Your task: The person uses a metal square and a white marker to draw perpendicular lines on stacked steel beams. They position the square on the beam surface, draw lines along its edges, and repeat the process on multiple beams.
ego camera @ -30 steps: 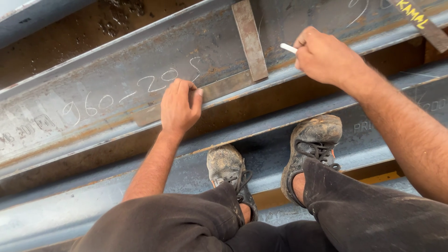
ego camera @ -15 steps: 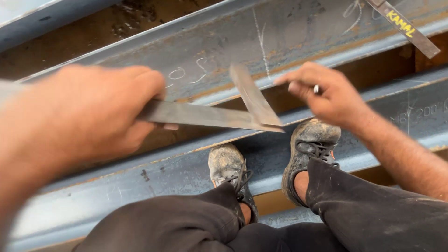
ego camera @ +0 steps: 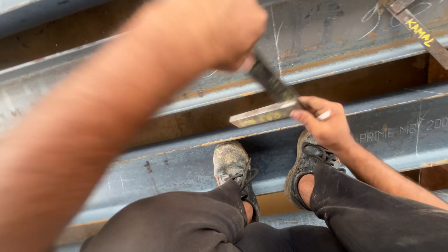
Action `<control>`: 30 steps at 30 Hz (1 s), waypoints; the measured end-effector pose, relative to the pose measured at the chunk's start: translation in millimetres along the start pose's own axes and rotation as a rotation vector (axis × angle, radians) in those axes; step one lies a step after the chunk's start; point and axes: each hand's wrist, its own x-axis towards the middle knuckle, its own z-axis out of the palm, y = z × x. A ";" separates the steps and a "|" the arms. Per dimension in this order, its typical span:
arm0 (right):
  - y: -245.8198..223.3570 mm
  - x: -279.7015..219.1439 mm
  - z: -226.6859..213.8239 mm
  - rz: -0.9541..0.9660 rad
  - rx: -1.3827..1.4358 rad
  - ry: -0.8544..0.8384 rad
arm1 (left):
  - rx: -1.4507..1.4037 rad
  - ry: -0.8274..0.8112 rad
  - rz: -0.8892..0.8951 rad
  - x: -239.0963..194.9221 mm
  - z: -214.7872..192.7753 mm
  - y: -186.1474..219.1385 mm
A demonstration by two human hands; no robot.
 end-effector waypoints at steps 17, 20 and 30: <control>62.1 45.3 29.3 0.506 0.794 0.172 | 0.025 0.630 -0.059 64.8 263.2 89.3; 65.2 49.0 30.3 0.512 0.785 0.176 | -0.007 0.668 -0.043 69.5 265.5 85.1; 19.1 55.4 -3.3 0.580 0.332 0.072 | -0.095 0.748 -0.052 77.8 269.9 87.9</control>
